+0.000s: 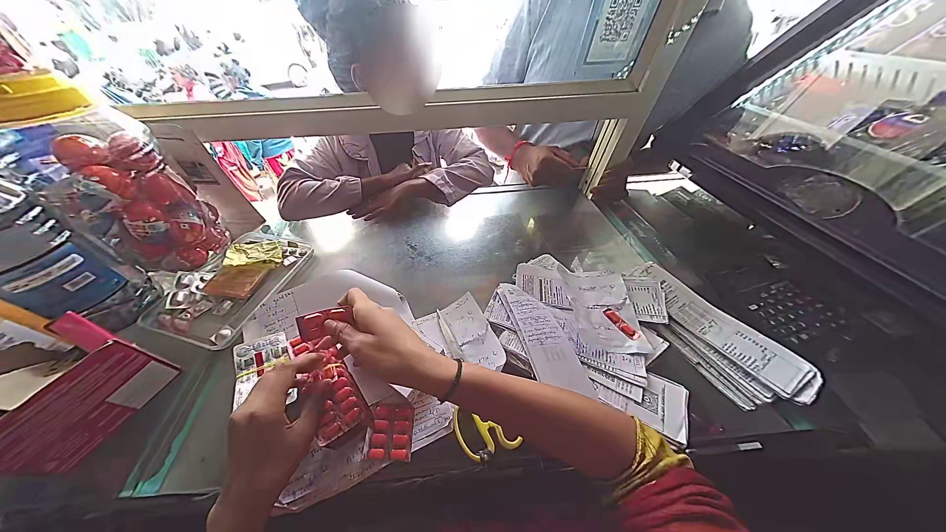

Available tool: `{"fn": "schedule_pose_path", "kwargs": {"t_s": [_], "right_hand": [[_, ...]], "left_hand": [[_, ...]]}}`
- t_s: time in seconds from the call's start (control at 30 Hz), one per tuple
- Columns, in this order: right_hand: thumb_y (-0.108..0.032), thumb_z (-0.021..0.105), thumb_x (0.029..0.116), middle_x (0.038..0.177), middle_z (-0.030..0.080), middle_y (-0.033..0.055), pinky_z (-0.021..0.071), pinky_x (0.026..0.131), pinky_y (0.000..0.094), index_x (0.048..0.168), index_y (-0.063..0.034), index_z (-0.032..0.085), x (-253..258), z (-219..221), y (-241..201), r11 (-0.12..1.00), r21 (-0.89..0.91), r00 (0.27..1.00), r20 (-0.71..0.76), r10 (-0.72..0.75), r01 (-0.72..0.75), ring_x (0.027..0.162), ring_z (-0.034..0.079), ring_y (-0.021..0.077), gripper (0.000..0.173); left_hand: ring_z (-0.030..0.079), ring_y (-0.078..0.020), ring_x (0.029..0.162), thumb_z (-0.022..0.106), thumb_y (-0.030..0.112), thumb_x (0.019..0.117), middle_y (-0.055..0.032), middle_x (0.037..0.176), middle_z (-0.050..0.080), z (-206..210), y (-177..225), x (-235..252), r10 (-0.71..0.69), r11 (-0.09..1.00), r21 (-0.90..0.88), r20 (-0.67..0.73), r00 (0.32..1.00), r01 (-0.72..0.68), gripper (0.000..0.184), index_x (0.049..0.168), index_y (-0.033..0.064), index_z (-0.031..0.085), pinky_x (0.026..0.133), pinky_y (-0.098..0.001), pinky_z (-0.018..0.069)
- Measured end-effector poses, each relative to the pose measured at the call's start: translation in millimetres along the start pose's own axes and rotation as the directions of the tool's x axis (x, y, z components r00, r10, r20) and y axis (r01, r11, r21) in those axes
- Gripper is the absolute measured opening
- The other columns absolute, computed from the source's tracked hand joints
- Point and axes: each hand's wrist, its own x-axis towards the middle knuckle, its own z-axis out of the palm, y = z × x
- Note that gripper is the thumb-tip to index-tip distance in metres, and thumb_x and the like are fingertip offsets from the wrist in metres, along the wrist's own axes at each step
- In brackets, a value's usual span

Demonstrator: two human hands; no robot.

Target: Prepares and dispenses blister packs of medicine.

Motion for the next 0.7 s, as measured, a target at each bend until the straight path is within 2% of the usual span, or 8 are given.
{"fn": "schedule_pose_path", "kwargs": {"t_s": [0.07, 0.13, 0.23, 0.3, 0.37, 0.43, 0.53, 0.7], "right_hand": [[-0.017, 0.052, 0.1076, 0.088, 0.067, 0.0108, 0.0522, 0.07, 0.0413, 0.118, -0.0009, 0.058, -25, -4, -21, 0.961, -0.218, 0.983, -0.039, -0.179, 0.167, 0.078, 0.066, 0.0205, 0.02], [-0.017, 0.063, 0.1007, 0.078, 0.065, 0.0058, 0.0499, 0.058, 0.0377, 0.104, -0.0034, 0.067, -55, -5, -31, 0.831, -0.436, 0.903, -0.087, -0.42, 0.345, 0.069, 0.064, 0.0184, 0.015], [-0.017, 0.072, 0.0921, 0.079, 0.068, 0.0011, 0.0525, 0.058, 0.0242, 0.092, -0.0072, 0.072, -93, -23, -34, 0.668, -0.607, 0.752, -0.168, -0.637, 0.43, 0.07, 0.066, 0.0093, 0.01], [-0.017, 0.075, 0.0888, 0.08, 0.071, -0.0011, 0.0538, 0.063, 0.0158, 0.091, -0.0066, 0.073, -109, -41, -27, 0.668, -0.606, 0.713, -0.225, -0.664, 0.431, 0.073, 0.067, 0.0019, 0.011], [-0.016, 0.076, 0.089, 0.082, 0.073, -0.0003, 0.0558, 0.068, 0.0118, 0.092, -0.0042, 0.073, -115, -50, -10, 0.721, -0.526, 0.744, -0.226, -0.629, 0.451, 0.074, 0.068, -0.0015, 0.012], [-0.014, 0.074, 0.0918, 0.086, 0.075, 0.0052, 0.0572, 0.073, 0.0141, 0.096, 0.0003, 0.074, -119, -45, 10, 0.778, -0.435, 0.794, -0.2, -0.575, 0.454, 0.077, 0.07, 0.002, 0.015], [-0.023, 0.073, 0.0929, 0.081, 0.072, 0.0064, 0.0533, 0.065, 0.0165, 0.096, -0.0015, 0.075, -128, -36, 36, 0.747, -0.56, 0.774, -0.27, -0.572, 0.358, 0.069, 0.067, 0.0061, 0.022], [-0.04, 0.065, 0.0929, 0.064, 0.061, 0.0032, 0.046, 0.045, 0.0274, 0.087, -0.0073, 0.074, -155, -30, 63, 0.548, -0.836, 0.808, -0.348, -0.475, -0.038, 0.053, 0.06, 0.016, 0.034]], "left_hand": [[0.072, -0.0349, 0.089, 0.059, 0.02, 0.092, -0.0191, 0.1, 0.074, -3, 3, 0, 0.029, 0.998, 0.058, 0.001, 1.0, -0.029, 0.029, 0.107, -0.0001, 0.073, 0.075, -0.0473, 0.0565], [0.071, -0.0396, 0.094, 0.058, 0.018, 0.0892, -0.0227, 0.101, 0.074, -6, 13, -1, 0.034, 0.996, 0.087, -0.036, 0.999, -0.03, 0.03, 0.104, -0.0033, 0.074, 0.079, -0.0506, 0.0546], [0.065, -0.0144, 0.115, 0.048, 0.03, 0.1056, -0.013, 0.118, 0.073, -12, 31, -3, 0.017, 0.991, -0.132, -0.108, 0.994, -0.031, 0.037, 0.116, 0.0017, 0.071, 0.099, -0.0268, 0.0483], [0.065, -0.003, 0.114, 0.041, 0.047, 0.1083, -0.0015, 0.123, 0.071, -11, 47, -6, -0.008, 0.881, -0.471, -0.099, 0.995, -0.04, 0.051, 0.126, 0.0068, 0.067, 0.098, -0.0206, 0.0525], [0.068, -0.0039, 0.112, 0.048, 0.056, 0.1023, 0.0074, 0.129, 0.07, -4, 68, -6, 0.005, 0.695, -0.718, -0.033, 0.999, -0.027, 0.053, 0.135, 0.0166, 0.062, 0.091, -0.022, 0.0575], [0.071, -0.0038, 0.104, 0.066, 0.039, 0.098, 0.0098, 0.125, 0.071, 10, 87, -7, 0.0, 0.579, -0.815, -0.01, 1.0, -0.008, 0.043, 0.134, 0.0169, 0.063, 0.086, -0.0209, 0.0609], [0.073, -0.0023, 0.094, 0.073, 0.011, 0.0919, 0.0081, 0.112, 0.076, 29, 100, -8, -0.058, 0.618, -0.786, -0.056, 0.997, -0.008, 0.027, 0.119, 0.0109, 0.07, 0.083, -0.0191, 0.0617], [0.072, -0.0022, 0.095, 0.071, 0.012, 0.0924, 0.0066, 0.107, 0.075, 35, 98, -6, -0.059, 0.735, -0.678, -0.08, 0.995, -0.011, 0.02, 0.112, 0.011, 0.072, 0.084, -0.0191, 0.0612]]}}
